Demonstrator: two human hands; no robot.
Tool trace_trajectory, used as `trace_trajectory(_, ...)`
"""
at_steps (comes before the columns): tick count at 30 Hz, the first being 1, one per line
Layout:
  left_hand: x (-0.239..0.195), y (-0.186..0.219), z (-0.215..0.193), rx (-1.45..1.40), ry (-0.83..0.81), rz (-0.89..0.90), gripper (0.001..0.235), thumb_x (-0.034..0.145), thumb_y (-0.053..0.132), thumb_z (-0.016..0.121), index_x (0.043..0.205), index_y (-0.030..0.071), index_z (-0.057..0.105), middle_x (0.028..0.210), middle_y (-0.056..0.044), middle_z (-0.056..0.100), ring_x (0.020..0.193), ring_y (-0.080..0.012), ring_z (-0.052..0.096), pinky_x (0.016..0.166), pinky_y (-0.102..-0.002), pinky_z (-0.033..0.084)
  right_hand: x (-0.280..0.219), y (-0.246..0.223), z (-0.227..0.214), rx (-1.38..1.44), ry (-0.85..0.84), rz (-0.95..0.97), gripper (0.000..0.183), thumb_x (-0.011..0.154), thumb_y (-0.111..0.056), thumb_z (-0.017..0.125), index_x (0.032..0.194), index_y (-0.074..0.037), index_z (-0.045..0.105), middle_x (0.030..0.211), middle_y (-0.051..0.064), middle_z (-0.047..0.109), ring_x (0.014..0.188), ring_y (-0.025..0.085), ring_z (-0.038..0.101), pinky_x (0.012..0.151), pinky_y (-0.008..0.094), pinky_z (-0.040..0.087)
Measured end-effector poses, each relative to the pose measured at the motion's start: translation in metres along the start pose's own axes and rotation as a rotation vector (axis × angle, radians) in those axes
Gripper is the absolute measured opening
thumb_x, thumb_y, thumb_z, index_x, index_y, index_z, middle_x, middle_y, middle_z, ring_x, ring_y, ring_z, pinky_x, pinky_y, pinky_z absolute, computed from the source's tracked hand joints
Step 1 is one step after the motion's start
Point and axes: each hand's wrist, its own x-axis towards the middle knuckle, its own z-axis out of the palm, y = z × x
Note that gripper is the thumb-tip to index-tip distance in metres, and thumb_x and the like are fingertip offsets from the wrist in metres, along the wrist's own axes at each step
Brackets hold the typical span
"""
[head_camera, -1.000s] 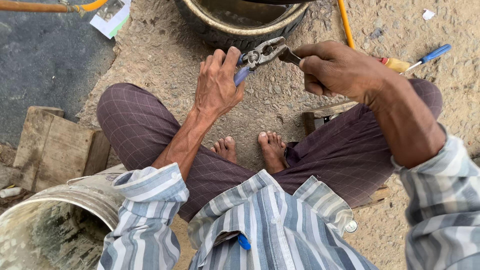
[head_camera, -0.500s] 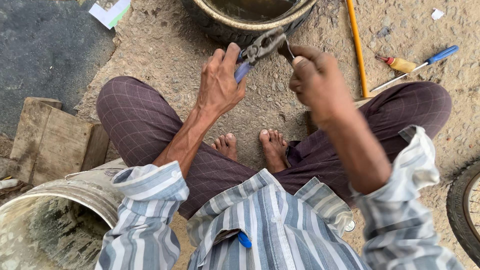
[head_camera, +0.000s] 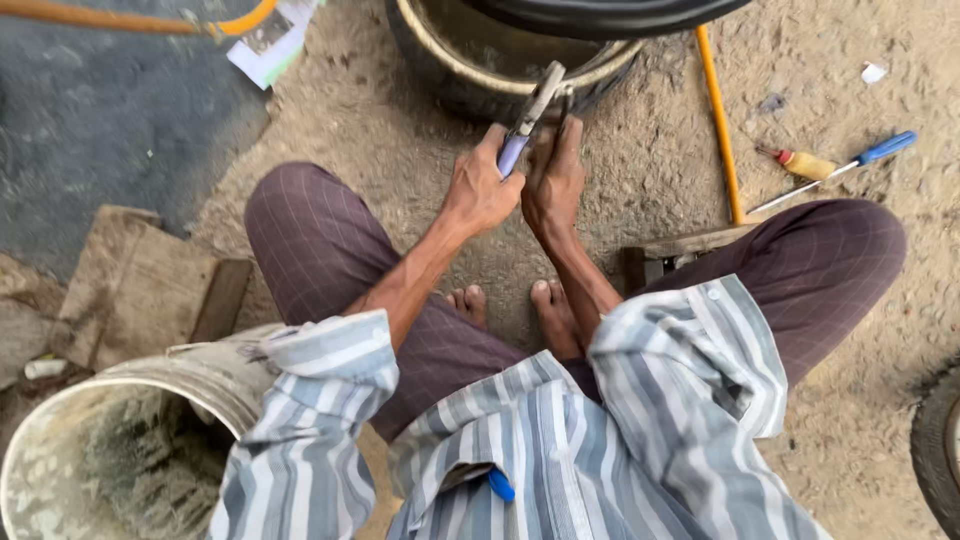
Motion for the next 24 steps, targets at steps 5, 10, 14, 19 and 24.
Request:
trace_trajectory(5, -0.006, 0.000, -0.008, -0.446, -0.099, -0.049, 0.013, 0.090, 0.008, 0.053, 0.101, 0.013, 0.049, 0.076, 0.001, 0.045, 0.059, -0.0127, 0.044, 0.048, -0.034, 0.040, -0.017, -0.040, -0.067, -0.261, -0.245, 0.582, 0.027, 0.110, -0.025, 0.039, 0.120, -0.005, 0.055, 0.074, 0.001, 0.060, 0.052, 0.012, 0.052, 0.041, 0.031, 0.042)
trace_trajectory(10, -0.016, 0.001, -0.015, -0.328, -0.165, 0.089, 0.013, 0.091, 0.009, 0.056, 0.102, 0.013, 0.052, 0.079, 0.002, 0.043, 0.065, -0.0112, 0.046, 0.057, -0.034, 0.043, 0.029, -0.104, -0.126, -0.406, -0.448, 0.700, 0.030, 0.112, -0.021, 0.036, 0.126, -0.005, 0.058, 0.077, 0.002, 0.057, 0.058, 0.014, 0.047, 0.047, 0.031, 0.041)
trace_trajectory(14, -0.017, -0.001, -0.013, -0.228, -0.151, 0.089, 0.018, 0.090, 0.009, 0.057, 0.108, 0.013, 0.053, 0.079, -0.001, 0.048, 0.066, -0.0123, 0.050, 0.058, -0.036, 0.045, 0.057, -0.153, -0.164, -0.337, -0.451, 0.300, 0.032, 0.107, -0.015, 0.049, 0.136, -0.003, 0.055, 0.075, -0.001, 0.061, 0.060, 0.009, 0.054, 0.049, 0.028, 0.045)
trace_trajectory(19, -0.011, -0.010, -0.011, 0.042, 0.079, 0.290, 0.039, 0.089, 0.009, 0.067, 0.124, 0.008, 0.050, 0.089, -0.007, 0.050, 0.074, -0.0163, 0.060, 0.059, -0.040, 0.056, 0.084, -0.188, -0.182, -0.504, -0.538, 0.204, 0.032, 0.104, -0.013, 0.059, 0.135, -0.007, 0.067, 0.059, 0.003, 0.054, 0.047, 0.013, 0.042, 0.042, 0.033, 0.031)
trace_trajectory(24, -0.008, -0.022, -0.010, 0.278, 0.191, 0.455, 0.050, 0.090, 0.012, 0.077, 0.132, 0.007, 0.050, 0.093, -0.011, 0.047, 0.085, -0.0230, 0.058, 0.073, -0.044, 0.055, 0.097, -0.184, -0.181, -0.564, -0.594, 0.041, 0.026, 0.100, -0.010, 0.063, 0.122, -0.006, 0.076, 0.055, 0.005, 0.057, 0.044, 0.010, 0.048, 0.040, 0.031, 0.035)
